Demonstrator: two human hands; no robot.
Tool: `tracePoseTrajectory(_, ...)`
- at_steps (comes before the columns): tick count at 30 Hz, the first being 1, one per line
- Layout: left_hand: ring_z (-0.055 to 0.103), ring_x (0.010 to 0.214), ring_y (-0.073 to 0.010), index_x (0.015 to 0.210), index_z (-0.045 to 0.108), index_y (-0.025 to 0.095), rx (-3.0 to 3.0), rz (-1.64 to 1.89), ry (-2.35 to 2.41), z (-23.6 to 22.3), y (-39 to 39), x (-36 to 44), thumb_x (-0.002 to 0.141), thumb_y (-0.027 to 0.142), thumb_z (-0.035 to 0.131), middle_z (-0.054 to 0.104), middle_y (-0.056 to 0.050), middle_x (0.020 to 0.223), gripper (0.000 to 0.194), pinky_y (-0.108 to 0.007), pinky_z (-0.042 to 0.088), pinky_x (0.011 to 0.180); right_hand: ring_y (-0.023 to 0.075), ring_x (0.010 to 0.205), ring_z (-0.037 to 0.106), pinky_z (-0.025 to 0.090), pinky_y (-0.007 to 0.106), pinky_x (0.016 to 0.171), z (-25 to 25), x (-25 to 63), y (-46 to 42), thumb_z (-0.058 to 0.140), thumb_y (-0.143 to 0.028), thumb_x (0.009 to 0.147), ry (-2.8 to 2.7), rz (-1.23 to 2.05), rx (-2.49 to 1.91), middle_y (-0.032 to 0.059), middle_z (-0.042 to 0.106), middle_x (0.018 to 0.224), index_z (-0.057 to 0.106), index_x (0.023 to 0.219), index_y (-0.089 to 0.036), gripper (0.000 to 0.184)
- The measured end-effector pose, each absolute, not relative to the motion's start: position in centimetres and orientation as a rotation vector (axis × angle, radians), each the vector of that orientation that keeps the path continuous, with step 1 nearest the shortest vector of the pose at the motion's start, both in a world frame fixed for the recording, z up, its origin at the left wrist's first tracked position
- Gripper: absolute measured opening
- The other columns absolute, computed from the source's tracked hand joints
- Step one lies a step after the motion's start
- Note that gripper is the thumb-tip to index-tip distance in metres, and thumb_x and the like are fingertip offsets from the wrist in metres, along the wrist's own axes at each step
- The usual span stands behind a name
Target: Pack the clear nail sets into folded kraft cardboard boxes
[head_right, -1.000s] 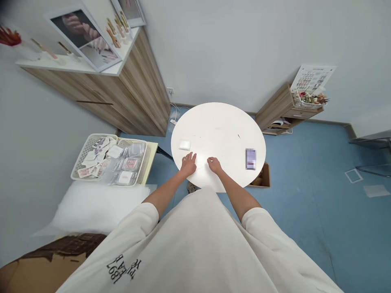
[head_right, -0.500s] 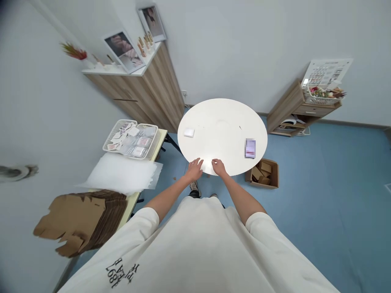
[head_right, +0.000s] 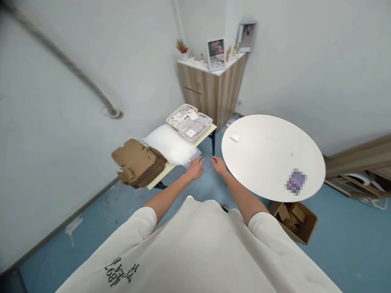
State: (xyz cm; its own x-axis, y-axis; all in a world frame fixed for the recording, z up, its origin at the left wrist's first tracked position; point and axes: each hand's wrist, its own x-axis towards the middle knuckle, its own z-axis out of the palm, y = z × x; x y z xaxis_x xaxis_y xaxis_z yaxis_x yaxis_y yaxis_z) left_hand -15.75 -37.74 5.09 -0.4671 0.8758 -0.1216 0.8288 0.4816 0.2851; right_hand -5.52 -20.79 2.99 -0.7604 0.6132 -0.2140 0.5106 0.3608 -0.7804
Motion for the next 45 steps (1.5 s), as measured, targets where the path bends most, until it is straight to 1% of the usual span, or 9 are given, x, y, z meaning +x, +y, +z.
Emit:
tracePoseTrajectory(9, 0.041, 0.141, -0.0291, 0.148, 0.04, 0.02, 1.113, 0.442, 2.702, 5.6, -54.7, -26.0, 0.097, 0.025, 0.047, 0.04, -0.013, 0.156, 0.052, -0.045, 0.036, 0.114, 0.0184, 0.102, 0.067, 0.048, 0.033, 0.101, 3.2, -20.9, -37.1, 0.049, -0.027, 0.096, -2.744, 1.368, -0.491, 0.0105, 0.063, 0.128, 0.067, 0.123, -0.019, 0.034)
tracePoseTrajectory(14, 0.048, 0.134, -0.0289, 0.146, 0.042, 0.021, 0.85, 0.429, 2.802, 5.6, -63.4, -31.6, 0.097, 0.028, 0.049, 0.046, -0.014, 0.15, 0.05, -0.043, 0.038, 0.111, 0.0242, 0.119, 0.058, 0.044, 0.038, 0.107, 3.9, -27.4, -44.1, 0.05, -0.026, 0.095, -2.89, 1.16, -0.035, 0.01, 0.062, 0.131, 0.066, 0.126, -0.022, 0.035)
tracePoseTrajectory(19, 0.044, 0.14, -0.0293, 0.15, 0.035, 0.017, 0.819, 0.366, 2.744, 3.7, -69.5, -34.6, 0.096, 0.029, 0.053, 0.036, -0.017, 0.157, 0.058, -0.04, 0.039, 0.111, 0.0302, 0.128, 0.05, 0.038, 0.045, 0.109, 4.4, -31.9, -48.9, 0.054, -0.024, 0.094, -3.087, 0.848, 0.377, 0.0113, 0.058, 0.14, 0.065, 0.131, -0.022, 0.038)
tracePoseTrajectory(26, 0.039, 0.142, -0.0318, 0.15, 0.04, 0.019, 0.882, 0.277, 2.77, 2.4, -70.6, -34.6, 0.092, 0.023, 0.054, 0.035, -0.017, 0.158, 0.06, -0.044, 0.034, 0.113, 0.0309, 0.14, 0.042, 0.031, 0.049, 0.115, 3.6, -35.3, -51.5, 0.06, -0.023, 0.09, -3.283, 0.655, 0.543, 0.0102, 0.053, 0.148, 0.063, 0.133, -0.025, 0.043)
tracePoseTrajectory(31, 0.041, 0.136, -0.0377, 0.137, 0.057, 0.018, 0.694, 0.179, 2.848, 3.1, -71.9, -34.4, 0.094, 0.035, 0.056, 0.048, -0.019, 0.147, 0.046, -0.052, 0.03, 0.112, 0.0302, 0.134, 0.05, 0.034, 0.047, 0.113, 3.3, -36.2, -51.0, 0.06, -0.031, 0.093, -3.311, 0.745, 0.531, 0.0096, 0.06, 0.14, 0.067, 0.125, -0.026, 0.033)
tracePoseTrajectory(36, 0.047, 0.13, -0.037, 0.129, 0.063, 0.014, 0.601, 0.23, 2.861, 3.1, -73.8, -34.5, 0.099, 0.047, 0.048, 0.055, -0.02, 0.139, 0.047, -0.049, 0.032, 0.11, 0.0296, 0.122, 0.059, 0.037, 0.044, 0.109, 3.3, -36.6, -51.1, 0.05, -0.031, 0.1, -3.304, 0.741, 0.482, 0.0113, 0.07, 0.122, 0.071, 0.113, -0.023, 0.026)
tracePoseTrajectory(38, 0.05, 0.127, -0.0349, 0.126, 0.066, 0.014, 0.61, 0.243, 2.868, 3.1, -74.0, -34.7, 0.1, 0.041, 0.046, 0.059, -0.019, 0.134, 0.043, -0.048, 0.033, 0.11, 0.0305, 0.119, 0.06, 0.037, 0.044, 0.107, 3.2, -36.6, -51.3, 0.05, -0.026, 0.098, -3.306, 0.621, 0.554, 0.0141, 0.07, 0.121, 0.07, 0.112, -0.02, 0.025)
tracePoseTrajectory(41, 0.054, 0.121, -0.032, 0.12, 0.07, 0.015, 0.593, 0.217, 2.853, 3.3, -73.9, -34.9, 0.098, 0.022, 0.046, 0.064, -0.018, 0.124, 0.034, -0.047, 0.036, 0.107, 0.0315, 0.12, 0.058, 0.036, 0.044, 0.106, 3.2, -36.5, -51.6, 0.051, -0.018, 0.094, -3.297, 0.473, 0.657, 0.0167, 0.068, 0.125, 0.069, 0.116, -0.018, 0.028)
tracePoseTrajectory(45, 0.056, 0.119, -0.0304, 0.116, 0.073, 0.017, 0.629, 0.207, 2.867, 3.9, -73.8, -34.6, 0.092, 0.009, 0.045, 0.067, -0.016, 0.118, 0.038, -0.05, 0.033, 0.111, 0.0331, 0.121, 0.056, 0.035, 0.046, 0.104, 3.4, -36.4, -51.4, 0.046, -0.017, 0.096, -3.275, 0.374, 0.649, 0.0181, 0.064, 0.13, 0.068, 0.121, -0.018, 0.034)
